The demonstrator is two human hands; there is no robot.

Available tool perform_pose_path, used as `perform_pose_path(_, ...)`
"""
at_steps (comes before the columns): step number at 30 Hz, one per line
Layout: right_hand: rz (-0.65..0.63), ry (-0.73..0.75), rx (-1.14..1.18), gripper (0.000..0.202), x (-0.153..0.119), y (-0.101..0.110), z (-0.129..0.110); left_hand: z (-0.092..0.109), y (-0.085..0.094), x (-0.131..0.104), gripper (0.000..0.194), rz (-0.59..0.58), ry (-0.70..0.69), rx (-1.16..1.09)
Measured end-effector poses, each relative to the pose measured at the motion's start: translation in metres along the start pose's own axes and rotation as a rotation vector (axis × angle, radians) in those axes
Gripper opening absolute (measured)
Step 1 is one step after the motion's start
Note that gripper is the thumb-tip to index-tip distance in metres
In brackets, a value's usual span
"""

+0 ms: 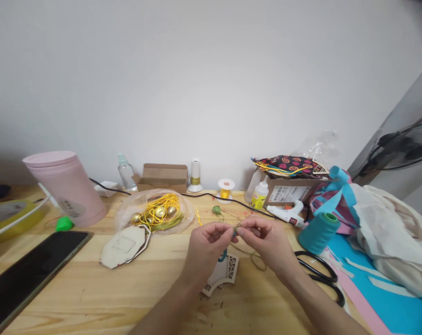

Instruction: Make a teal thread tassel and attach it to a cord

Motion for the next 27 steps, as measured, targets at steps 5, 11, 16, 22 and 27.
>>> perform_pose_path(5, 0.019, 0.097, -0.096, 0.021, 0.0006, 0.0045, -0.002, -0.0062, 0.0024, 0.0055, 0.013, -0.034, 0.034, -0.184)
perform_pose_path(11, 0.052, 0.341, -0.328, 0.011, -0.0011, 0.0049, -0.0031, -0.0052, 0.0024, 0.0053, 0.012, -0.1, 0.055, -0.309)
perform_pose_path(16, 0.063, 0.521, -0.392, 0.009, -0.0018, 0.0047, -0.0052, -0.004, 0.0023, 0.0052, 0.011, -0.129, 0.071, -0.307)
perform_pose_path(22, 0.037, 0.67, -0.506, 0.009, -0.0028, 0.0046, -0.0009, -0.0038, 0.0008, 0.0042, 0.012, -0.177, 0.097, -0.285)
perform_pose_path(27, 0.052, 0.738, -0.644, 0.008, -0.0044, 0.005, -0.0023, -0.0043, 0.0007, 0.0044, 0.011, -0.177, 0.096, -0.264)
Point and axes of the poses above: each hand's wrist, its own x-axis towards the middle knuckle, its own y-axis out of the back of the hand, z = x × y, the point moved 1 cm from there along x, towards the middle knuckle, and after that the axes turned 5 degrees about y, right-handed, at the moved point
